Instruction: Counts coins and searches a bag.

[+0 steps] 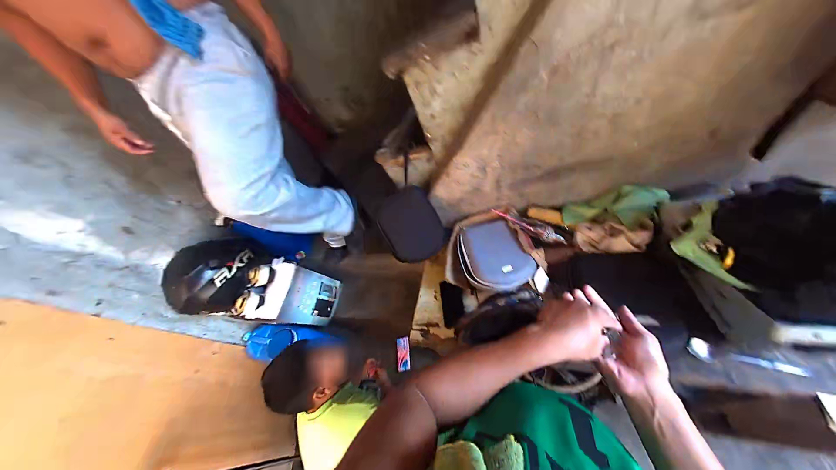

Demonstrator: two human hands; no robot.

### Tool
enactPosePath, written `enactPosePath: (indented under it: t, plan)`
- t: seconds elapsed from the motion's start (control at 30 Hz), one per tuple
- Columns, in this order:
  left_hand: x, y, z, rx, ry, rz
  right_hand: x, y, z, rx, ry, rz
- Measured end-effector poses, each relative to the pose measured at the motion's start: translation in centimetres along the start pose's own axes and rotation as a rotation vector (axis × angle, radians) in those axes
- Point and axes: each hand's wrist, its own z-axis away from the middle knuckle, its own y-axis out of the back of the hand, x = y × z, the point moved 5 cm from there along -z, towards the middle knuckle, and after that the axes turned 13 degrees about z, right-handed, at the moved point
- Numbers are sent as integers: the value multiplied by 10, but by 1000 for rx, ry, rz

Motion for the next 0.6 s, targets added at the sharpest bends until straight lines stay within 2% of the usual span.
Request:
enactPosePath:
  t: [0.33,0.6]
  plan:
    - [-2,-7,-9,13,15,22,-1,11,0,100,5,-50]
    - [1,-12,-8,-44,-1,-54,1,9,4,103,-35,-89]
